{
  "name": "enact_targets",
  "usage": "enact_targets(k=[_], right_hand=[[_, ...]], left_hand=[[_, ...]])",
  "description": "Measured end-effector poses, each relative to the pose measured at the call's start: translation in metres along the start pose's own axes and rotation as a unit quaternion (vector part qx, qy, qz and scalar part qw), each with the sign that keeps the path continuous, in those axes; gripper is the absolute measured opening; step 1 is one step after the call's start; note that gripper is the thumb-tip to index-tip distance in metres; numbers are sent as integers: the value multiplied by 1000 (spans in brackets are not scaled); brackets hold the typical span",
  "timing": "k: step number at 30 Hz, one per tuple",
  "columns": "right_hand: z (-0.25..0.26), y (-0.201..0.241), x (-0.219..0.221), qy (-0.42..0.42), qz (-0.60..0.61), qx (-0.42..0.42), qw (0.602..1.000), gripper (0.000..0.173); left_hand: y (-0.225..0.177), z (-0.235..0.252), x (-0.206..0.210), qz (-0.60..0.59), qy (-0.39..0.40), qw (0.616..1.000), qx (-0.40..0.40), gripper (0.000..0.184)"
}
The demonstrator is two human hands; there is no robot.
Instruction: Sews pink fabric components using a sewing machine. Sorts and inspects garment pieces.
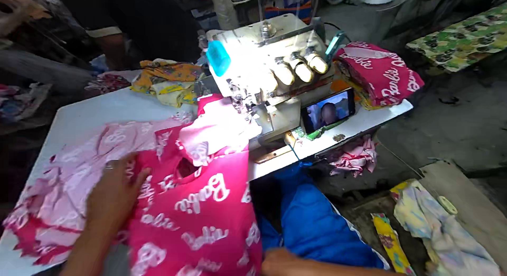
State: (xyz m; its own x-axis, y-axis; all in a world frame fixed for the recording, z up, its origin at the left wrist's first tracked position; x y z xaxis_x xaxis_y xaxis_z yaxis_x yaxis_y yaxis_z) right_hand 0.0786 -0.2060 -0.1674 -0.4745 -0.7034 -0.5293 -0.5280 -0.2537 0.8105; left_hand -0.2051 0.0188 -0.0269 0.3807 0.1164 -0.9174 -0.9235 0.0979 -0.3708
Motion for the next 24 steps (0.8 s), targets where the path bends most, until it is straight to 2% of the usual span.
enact_targets(k=[1,3,5,7,9,12,14,16,19,21,24], right_hand=[[4,-34,-12,-25,-62,22,998,28],[-2,-69,-62,-106,-85,48,990,36],[-12,-69,-120,-230,-69,23,970,31],[-12,-55,-173,-363,-27,-24,931,24],[0,-43,-205,-421,79,-48,903,23],[34,-27,-219,-357,330,-57,872,28],[50,-18,-217,-303,456,-51,835,34],[53,-12,-217,-315,495,-50,808,29],[47,-9,-219,-373,491,-52,786,16],[46,-8,-217,-374,498,-68,779,19],[48,-5,-215,-351,511,-54,782,20]], left_hand=[[2,-4,8,14,-18,1000,-6,46],[-1,-13,9,11,-60,998,-16,40],[-9,-26,8,-18,-100,995,-4,37],[-29,-36,6,-55,-146,987,28,39],[-63,-45,4,-92,-186,975,77,41],[-125,-50,8,-134,-187,961,156,43],[-157,-46,16,-137,-172,953,208,42],[-170,-42,25,-132,-166,948,239,42],[-170,-36,36,-141,-158,948,239,48],[-169,-35,41,-152,-160,946,239,52],[-169,-34,43,-159,-178,943,233,48]])
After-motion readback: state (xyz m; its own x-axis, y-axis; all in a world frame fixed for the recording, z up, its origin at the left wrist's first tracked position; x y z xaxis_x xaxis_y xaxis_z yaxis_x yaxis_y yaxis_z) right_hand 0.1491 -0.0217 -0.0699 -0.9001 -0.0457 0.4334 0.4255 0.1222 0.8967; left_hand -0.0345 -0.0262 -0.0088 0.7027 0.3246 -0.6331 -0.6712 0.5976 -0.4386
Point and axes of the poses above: each hand's wrist, its own z-axis towards the middle knuckle, its own x-axis out of the palm, y = z × x, the point moved 7 cm from there along z, towards the middle knuckle, and after that the axes turned 11 degrees about -z, right-handed, at the moved point
